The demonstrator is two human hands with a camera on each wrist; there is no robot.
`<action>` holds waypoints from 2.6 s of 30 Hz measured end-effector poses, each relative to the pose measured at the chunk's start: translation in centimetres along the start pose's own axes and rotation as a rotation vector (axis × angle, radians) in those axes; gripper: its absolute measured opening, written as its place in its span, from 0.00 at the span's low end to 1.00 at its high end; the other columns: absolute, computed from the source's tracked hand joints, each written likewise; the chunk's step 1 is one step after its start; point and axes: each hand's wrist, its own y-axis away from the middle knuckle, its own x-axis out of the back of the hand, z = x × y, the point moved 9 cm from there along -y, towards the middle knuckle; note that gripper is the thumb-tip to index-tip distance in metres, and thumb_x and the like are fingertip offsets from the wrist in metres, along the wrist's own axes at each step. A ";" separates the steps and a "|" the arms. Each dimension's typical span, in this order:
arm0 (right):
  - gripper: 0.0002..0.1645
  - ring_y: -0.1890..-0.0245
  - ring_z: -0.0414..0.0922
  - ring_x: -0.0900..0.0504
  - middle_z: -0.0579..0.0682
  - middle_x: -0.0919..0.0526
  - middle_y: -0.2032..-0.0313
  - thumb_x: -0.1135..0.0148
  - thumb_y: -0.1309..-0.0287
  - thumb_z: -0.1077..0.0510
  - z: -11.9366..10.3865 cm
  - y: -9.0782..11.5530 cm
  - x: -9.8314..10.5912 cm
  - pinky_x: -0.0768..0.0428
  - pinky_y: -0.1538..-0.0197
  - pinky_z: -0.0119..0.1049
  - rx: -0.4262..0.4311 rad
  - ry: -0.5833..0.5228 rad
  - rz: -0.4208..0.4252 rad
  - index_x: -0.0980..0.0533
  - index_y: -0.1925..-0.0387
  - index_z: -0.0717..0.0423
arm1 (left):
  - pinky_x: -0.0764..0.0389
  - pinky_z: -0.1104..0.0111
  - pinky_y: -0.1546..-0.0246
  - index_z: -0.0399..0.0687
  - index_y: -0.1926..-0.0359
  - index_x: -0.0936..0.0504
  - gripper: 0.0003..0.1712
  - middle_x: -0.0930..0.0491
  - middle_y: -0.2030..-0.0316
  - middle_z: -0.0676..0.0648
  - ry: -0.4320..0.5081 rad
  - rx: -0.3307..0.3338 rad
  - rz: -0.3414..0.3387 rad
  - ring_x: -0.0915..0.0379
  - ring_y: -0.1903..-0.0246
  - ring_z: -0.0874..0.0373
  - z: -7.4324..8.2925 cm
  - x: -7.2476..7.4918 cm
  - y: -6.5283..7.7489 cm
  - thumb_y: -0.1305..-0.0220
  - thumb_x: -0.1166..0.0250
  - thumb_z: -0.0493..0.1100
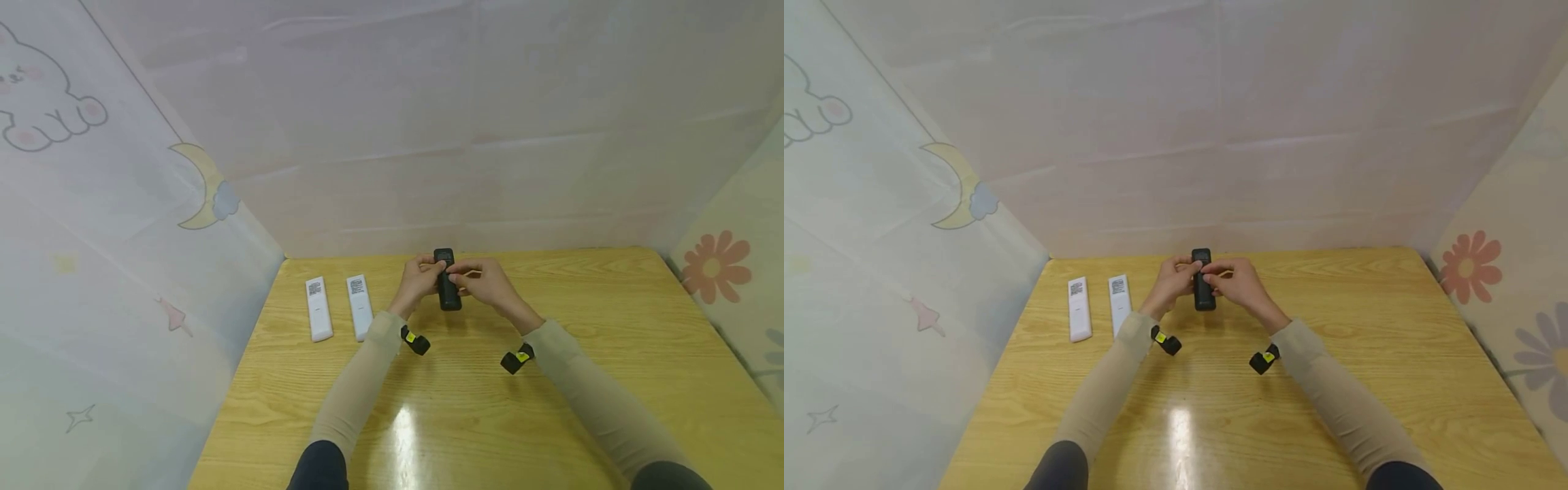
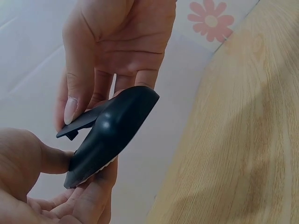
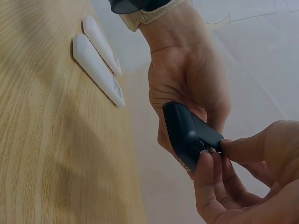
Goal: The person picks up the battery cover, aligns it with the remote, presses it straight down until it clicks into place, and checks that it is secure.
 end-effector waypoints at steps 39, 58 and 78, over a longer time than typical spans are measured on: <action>0.16 0.55 0.54 0.12 0.67 0.17 0.39 0.34 0.25 0.58 1.4 -0.1 -0.3 0.09 0.56 0.41 -0.017 0.059 0.054 0.14 0.42 0.61 | 0.08 0.56 0.53 0.39 0.36 0.24 0.22 0.14 0.43 0.35 0.006 -0.020 -0.001 0.10 0.54 0.47 -0.4 0.0 0.3 0.21 0.35 0.47; 0.17 0.58 0.50 0.11 0.65 0.15 0.45 0.30 0.28 0.56 2.2 0.0 0.0 0.09 0.55 0.44 -0.003 0.014 0.107 0.14 0.45 0.63 | 0.08 0.57 0.54 0.39 0.37 0.23 0.21 0.14 0.43 0.36 0.010 -0.009 0.018 0.09 0.54 0.47 -0.5 -0.3 0.3 0.21 0.35 0.47; 0.33 0.52 0.55 0.12 0.65 0.23 0.41 0.30 0.28 0.52 3.5 -0.2 -0.3 0.11 0.45 0.57 -0.098 -0.132 0.064 0.26 0.29 0.62 | 0.08 0.58 0.54 0.38 0.37 0.23 0.21 0.13 0.44 0.36 0.017 -0.018 0.018 0.10 0.53 0.46 0.0 -0.2 0.5 0.21 0.35 0.46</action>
